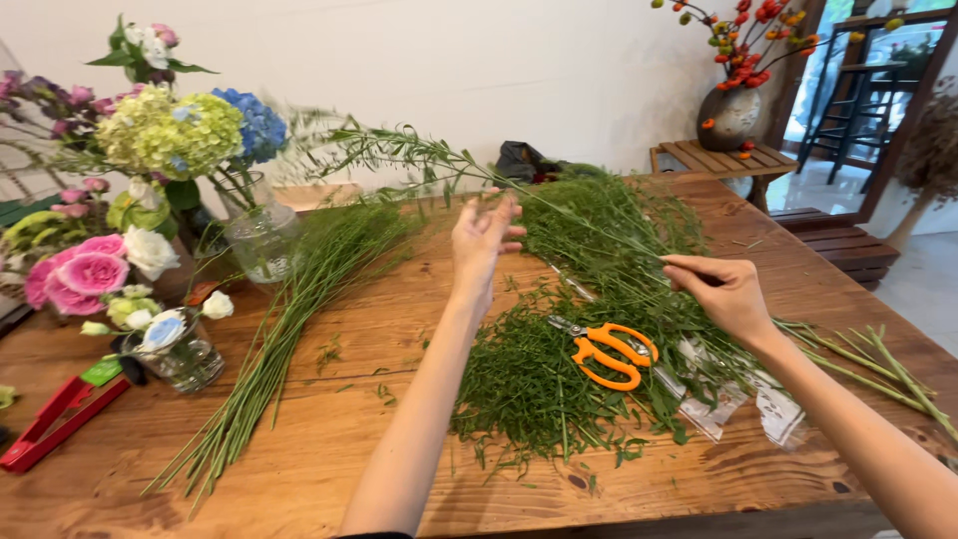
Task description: The person trims greenery stems on a wooden table using orange-handled shears. They repeatedly pick up stems, strip leaves and small branches by hand, and place the trimmed pieces into a growing pile on the table.
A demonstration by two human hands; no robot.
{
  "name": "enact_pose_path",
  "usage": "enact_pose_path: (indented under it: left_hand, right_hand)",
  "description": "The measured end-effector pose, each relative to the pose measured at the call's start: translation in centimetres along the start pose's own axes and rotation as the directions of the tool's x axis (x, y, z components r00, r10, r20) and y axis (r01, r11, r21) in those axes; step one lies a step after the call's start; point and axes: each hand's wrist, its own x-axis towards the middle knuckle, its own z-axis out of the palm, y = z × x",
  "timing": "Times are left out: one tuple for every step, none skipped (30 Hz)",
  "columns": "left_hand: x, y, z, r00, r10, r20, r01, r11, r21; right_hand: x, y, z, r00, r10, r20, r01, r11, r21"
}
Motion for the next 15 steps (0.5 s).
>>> enact_pose_path:
  left_hand:
    - [-0.1,-0.4,-0.6,1.000,0.000,-0.007,0.000,1.000,0.005]
    - [-0.3,-0.8,-1.2,0.997,0.046,-0.067,-0.052,0.995,-0.087]
    - [-0.4,-1.3,-1.7,0.988,0.085,-0.129,-0.107,0.979,-0.176]
    - [-1.1,-1.3,-2.2,0.987,0.084,-0.134,-0.107,0.979,-0.171]
    - [-1.8,-1.4,-2.7,0.993,0.037,-0.108,-0.066,0.957,-0.282]
    - [-2.4,-1.4,-3.2,0.997,-0.008,-0.076,-0.022,0.921,-0.388]
    - [-2.4,-2.0,-3.9,0.997,-0.010,-0.081,-0.022,0.922,-0.387]
    - [-2.4,-2.6,-4.6,0.994,-0.038,-0.106,-0.009,0.910,-0.414]
    - [-2.3,-3.1,-5.4,0.989,-0.067,-0.130,0.003,0.898,-0.441]
    - [-2.2,-4.0,-6.2,0.989,-0.069,-0.134,0.003,0.899,-0.438]
    - [-2.0,-4.9,-7.0,0.978,-0.078,-0.193,-0.008,0.914,-0.406]
    - [-1.9,-5.9,-7.8,0.964,-0.084,-0.252,-0.017,0.928,-0.372]
    - [-1.8,-6.7,-8.2,0.964,-0.084,-0.254,-0.017,0.928,-0.372]
    - [-1.7,-7.5,-8.6,0.953,-0.103,-0.285,-0.010,0.929,-0.370]
    - [-1.6,-8.3,-9.0,0.942,-0.124,-0.313,0.000,0.930,-0.368]
  right_hand:
    - [-0.2,-0.4,0.5,1.000,0.000,0.005,0.000,1.000,0.007]
    - [-0.3,-0.8,1.1,1.000,-0.026,-0.002,0.026,0.999,-0.025]
    - [-0.6,-1.2,1.5,0.999,-0.051,-0.009,0.050,0.997,-0.060]
    - [-0.8,-0.7,2.4,0.999,-0.050,-0.005,0.049,0.997,-0.054]
    - [-1.0,-0.2,3.2,0.994,-0.105,-0.002,0.104,0.987,-0.120]
    - [-1.2,0.3,4.0,0.987,-0.161,0.004,0.159,0.970,-0.185]
    - [-1.4,0.3,4.8,0.987,-0.159,0.008,0.158,0.971,-0.182]
    - [-1.6,0.2,5.6,0.982,-0.177,0.062,0.187,0.950,-0.248]
    - [-1.8,0.2,6.5,0.975,-0.192,0.116,0.219,0.925,-0.311]
    - [-1.7,-1.0,7.5,0.975,-0.189,0.119,0.218,0.926,-0.307]
    - [-1.5,-2.2,8.5,0.972,-0.131,0.197,0.192,0.923,-0.334]
    - [-1.3,-3.3,9.4,0.960,-0.070,0.272,0.169,0.917,-0.362]
    - [-0.5,-4.1,11.0,0.960,-0.069,0.273,0.169,0.917,-0.361]
    - [0.3,-4.8,12.5,0.928,-0.082,0.363,0.207,0.924,-0.320]
    - [1.0,-5.6,14.1,0.889,-0.096,0.447,0.239,0.931,-0.276]
